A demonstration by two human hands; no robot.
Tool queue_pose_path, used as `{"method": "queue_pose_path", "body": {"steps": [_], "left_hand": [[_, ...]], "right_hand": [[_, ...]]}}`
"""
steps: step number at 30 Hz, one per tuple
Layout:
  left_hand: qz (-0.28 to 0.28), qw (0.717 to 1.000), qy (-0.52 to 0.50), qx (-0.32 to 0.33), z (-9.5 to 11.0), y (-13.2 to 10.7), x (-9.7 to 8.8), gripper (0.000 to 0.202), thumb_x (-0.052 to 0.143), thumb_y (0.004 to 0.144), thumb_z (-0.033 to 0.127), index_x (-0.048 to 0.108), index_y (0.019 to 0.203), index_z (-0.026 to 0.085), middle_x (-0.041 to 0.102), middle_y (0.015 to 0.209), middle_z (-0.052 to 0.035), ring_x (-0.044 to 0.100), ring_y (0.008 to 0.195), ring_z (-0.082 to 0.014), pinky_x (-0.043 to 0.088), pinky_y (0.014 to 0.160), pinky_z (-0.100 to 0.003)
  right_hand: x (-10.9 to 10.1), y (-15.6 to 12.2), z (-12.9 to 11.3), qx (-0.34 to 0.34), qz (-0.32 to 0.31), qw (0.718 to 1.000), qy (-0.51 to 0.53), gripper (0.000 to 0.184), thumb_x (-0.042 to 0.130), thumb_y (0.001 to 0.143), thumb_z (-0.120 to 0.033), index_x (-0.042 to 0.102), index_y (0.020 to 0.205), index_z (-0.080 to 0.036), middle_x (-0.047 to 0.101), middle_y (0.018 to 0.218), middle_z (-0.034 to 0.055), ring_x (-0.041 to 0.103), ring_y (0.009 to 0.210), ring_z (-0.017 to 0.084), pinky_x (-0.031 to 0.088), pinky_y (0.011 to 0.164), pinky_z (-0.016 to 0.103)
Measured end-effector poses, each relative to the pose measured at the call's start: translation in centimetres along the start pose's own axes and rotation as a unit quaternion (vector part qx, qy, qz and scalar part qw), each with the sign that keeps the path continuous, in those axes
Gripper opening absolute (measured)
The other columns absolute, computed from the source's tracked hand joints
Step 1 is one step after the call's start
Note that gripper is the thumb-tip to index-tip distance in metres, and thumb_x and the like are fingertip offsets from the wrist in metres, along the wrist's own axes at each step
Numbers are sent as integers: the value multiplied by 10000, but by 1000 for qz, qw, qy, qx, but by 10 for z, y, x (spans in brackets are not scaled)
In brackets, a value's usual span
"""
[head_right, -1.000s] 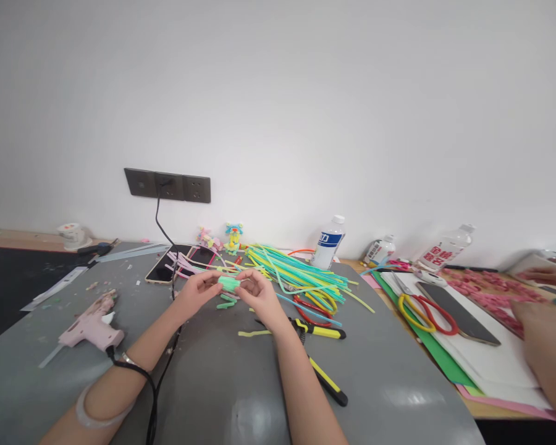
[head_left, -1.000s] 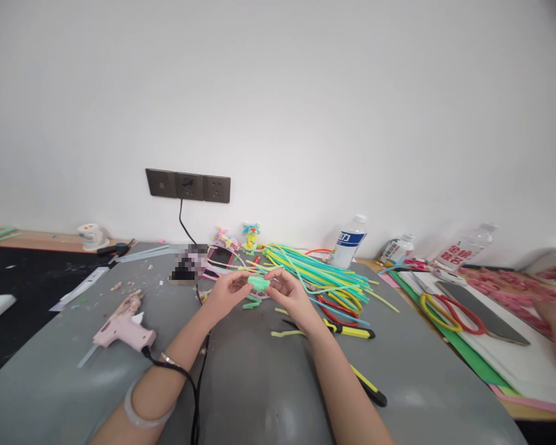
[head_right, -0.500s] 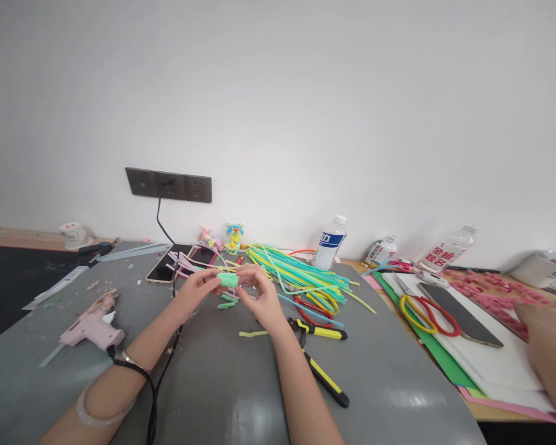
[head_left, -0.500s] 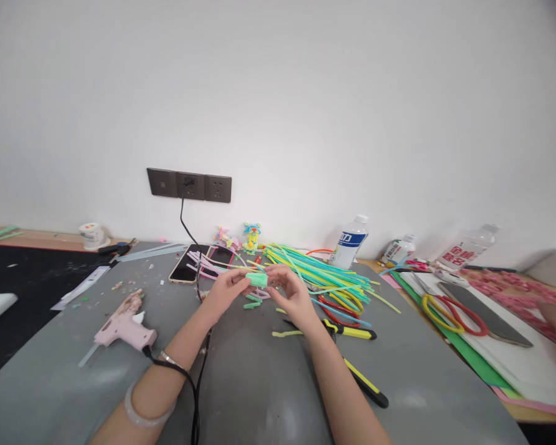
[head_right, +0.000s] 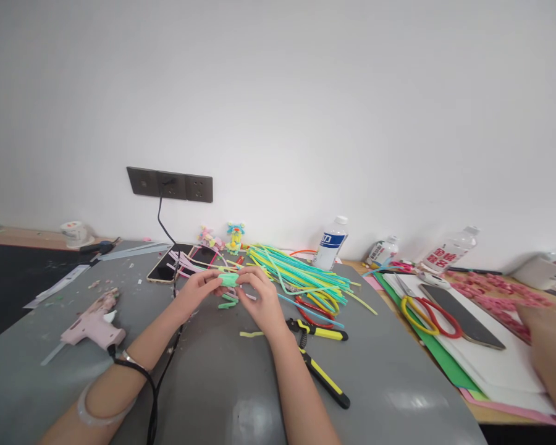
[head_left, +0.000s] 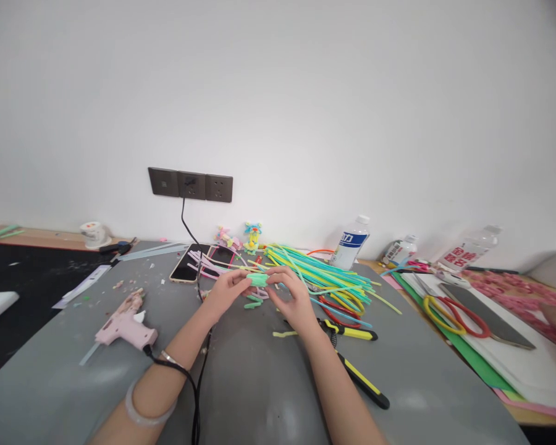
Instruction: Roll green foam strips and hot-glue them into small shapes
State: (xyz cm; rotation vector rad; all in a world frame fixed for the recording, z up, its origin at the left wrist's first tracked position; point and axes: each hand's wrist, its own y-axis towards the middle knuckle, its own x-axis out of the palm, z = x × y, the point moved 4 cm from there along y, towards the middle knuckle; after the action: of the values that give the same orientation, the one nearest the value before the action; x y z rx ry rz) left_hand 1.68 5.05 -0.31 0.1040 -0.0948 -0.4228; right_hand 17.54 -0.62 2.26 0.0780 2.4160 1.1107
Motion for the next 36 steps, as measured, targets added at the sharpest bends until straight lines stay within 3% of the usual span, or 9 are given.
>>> {"method": "queue_pose_path", "body": {"steps": [6,14,20,26,30,36], "left_hand": [[-4,1000,3,-6,-1,-1,-1,310,716,710,417,701,849,141,674,688,-25,617,640,-151,485,625,-248],[-48,994,-78,-58,-5,-7,4,398,658,775,499,736,929,141,726,908,-94,653,767,-200,530,693,-309],[-54,994,-61,-74,-11,-4,4,459,658,787,516,747,1040,143,750,936,-113,659,753,-184,487,650,-262],[-1,995,-40,-90,-14,1,-7,543,678,780,524,665,1198,178,707,1159,-131,657,979,-209,490,792,-289],[39,996,-31,-71,-9,1,-11,524,697,741,550,703,1082,152,729,1045,-126,660,920,-208,486,757,-281],[91,995,-34,-26,-2,-1,-17,418,712,699,555,671,778,147,657,710,-29,597,665,-132,434,586,-213]], "right_hand": [[1,-1,0,4,-3,1000,-12,123,553,867,-116,607,878,-226,621,1015,78,618,963,216,484,841,359],[4,0,4,40,-1,999,29,89,546,867,-152,571,884,-237,621,1009,91,603,940,231,504,757,371],[11,-2,6,56,-35,997,47,126,567,879,-177,573,991,-235,619,1017,78,613,904,206,505,758,345],[15,-8,21,113,-54,992,8,193,524,868,-157,549,1051,-214,606,967,65,622,827,196,492,751,343],[15,-8,23,127,-53,990,6,116,498,912,-216,565,1007,-214,625,919,62,608,772,185,481,699,324],[14,-8,24,142,-44,989,-5,100,516,915,-252,565,992,-212,661,961,73,610,762,185,456,657,316]]}}
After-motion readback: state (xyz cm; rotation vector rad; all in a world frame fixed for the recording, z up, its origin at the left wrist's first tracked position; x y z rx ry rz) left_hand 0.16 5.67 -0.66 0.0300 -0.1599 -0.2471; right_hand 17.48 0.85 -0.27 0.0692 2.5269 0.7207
